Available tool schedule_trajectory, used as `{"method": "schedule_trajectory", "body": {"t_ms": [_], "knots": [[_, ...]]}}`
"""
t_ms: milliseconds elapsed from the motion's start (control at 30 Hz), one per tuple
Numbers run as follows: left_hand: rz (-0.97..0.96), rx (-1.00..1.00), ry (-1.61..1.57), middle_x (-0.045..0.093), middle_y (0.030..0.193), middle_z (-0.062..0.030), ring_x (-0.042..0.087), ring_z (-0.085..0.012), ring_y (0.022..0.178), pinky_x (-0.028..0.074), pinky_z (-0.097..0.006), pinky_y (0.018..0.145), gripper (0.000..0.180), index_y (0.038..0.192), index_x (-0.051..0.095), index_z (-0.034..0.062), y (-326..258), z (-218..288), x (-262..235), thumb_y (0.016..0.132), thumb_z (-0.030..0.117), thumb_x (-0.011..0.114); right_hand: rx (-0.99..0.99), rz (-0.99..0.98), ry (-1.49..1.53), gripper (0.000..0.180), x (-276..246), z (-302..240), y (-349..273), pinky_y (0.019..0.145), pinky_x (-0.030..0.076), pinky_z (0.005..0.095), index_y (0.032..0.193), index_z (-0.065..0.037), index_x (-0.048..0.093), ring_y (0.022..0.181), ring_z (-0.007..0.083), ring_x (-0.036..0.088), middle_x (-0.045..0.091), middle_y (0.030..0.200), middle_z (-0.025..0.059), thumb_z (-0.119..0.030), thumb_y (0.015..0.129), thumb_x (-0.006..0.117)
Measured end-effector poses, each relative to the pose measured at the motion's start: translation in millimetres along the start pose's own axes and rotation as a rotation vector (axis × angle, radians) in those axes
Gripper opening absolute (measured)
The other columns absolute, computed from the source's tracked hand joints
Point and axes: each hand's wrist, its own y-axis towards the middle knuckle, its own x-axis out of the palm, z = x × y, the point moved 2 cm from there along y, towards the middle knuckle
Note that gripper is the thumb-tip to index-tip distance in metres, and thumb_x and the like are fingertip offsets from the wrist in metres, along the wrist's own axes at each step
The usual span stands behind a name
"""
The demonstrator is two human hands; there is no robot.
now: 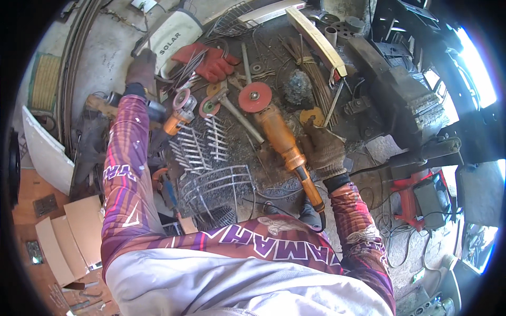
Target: The person uses a handheld angle grinder to grind joints on a wire metal cage, then turns the cage over and continues grinding the other side.
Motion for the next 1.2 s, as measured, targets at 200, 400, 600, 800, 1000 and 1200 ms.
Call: {"method": "schedule_trajectory", "body": {"t_ms": [200, 400, 600, 800, 1000, 1200], "knots": [[0.280, 0.111, -0.702, 0.068, 0.093, -0.0044, 0.065, -0.0139, 0.085, 0.052, -0.028, 0.077, 0.039, 0.129, 0.062, 0.0088, -89, -33, -104, 0.097, 0.031, 0.061, -0.103, 0.079, -0.042, 0.031, 16, 12, -10, 0.074, 0.053, 0.0465, 0.109, -0.010, 0.069, 0.085, 0.0384, 0.068, 0.069, 0.093, 0.0175, -0.032, 0.089, 0.064], [-0.134, -0.046, -0.927, 0.067, 0.094, -0.0013, 0.062, -0.0086, 0.083, 0.051, -0.024, 0.077, 0.037, 0.130, 0.062, 0.0057, -264, 12, -141, 0.097, 0.023, 0.063, -0.118, 0.180, 0.418, 0.031, 11, 23, -18, 0.079, 0.054, 0.0345, 0.121, -0.002, 0.062, 0.094, 0.0229, 0.067, 0.069, 0.107, 0.0131, -0.013, 0.092, 0.065], [-0.082, 0.331, -0.674, 0.072, 0.108, -0.0097, 0.070, -0.0215, 0.091, 0.055, -0.032, 0.079, 0.029, 0.119, 0.068, 0.0065, -381, 52, -92, 0.095, 0.024, 0.065, -0.433, -0.071, 0.392, 0.040, -17, -135, -49, 0.078, 0.055, 0.0344, 0.124, -0.001, 0.061, 0.088, 0.0228, 0.068, 0.070, 0.104, 0.0122, -0.017, 0.089, 0.072], [-0.165, 0.230, -0.693, 0.072, 0.109, -0.0100, 0.070, -0.0257, 0.096, 0.054, -0.035, 0.082, 0.027, 0.114, 0.070, 0.0081, -429, 78, -63, 0.091, 0.023, 0.068, -0.565, -0.389, 0.160, 0.037, 25, -168, -74, 0.070, 0.053, 0.0414, 0.117, -0.009, 0.068, 0.080, 0.0333, 0.067, 0.067, 0.085, 0.0162, -0.032, 0.088, 0.070], [0.040, -0.067, -0.847, 0.069, 0.108, -0.0145, 0.067, -0.0224, 0.095, 0.053, -0.032, 0.082, 0.037, 0.121, 0.064, 0.0032, -468, 17, -52, 0.088, 0.016, 0.072, -0.451, -0.360, 0.119, 0.035, 52, -133, -87, 0.073, 0.053, 0.0428, 0.116, -0.007, 0.068, 0.085, 0.0350, 0.068, 0.069, 0.092, 0.0173, -0.032, 0.092, 0.067], [-0.100, -0.274, -1.007, 0.065, 0.108, -0.0123, 0.063, -0.0188, 0.096, 0.052, -0.032, 0.084, 0.038, 0.125, 0.061, 0.0002, -536, 2, 22, 0.088, 0.008, 0.069, -0.220, -0.390, 0.274, 0.033, 79, -120, -97, 0.076, 0.054, 0.0414, 0.114, -0.003, 0.067, 0.090, 0.0343, 0.069, 0.070, 0.096, 0.0189, -0.028, 0.092, 0.066]]}}
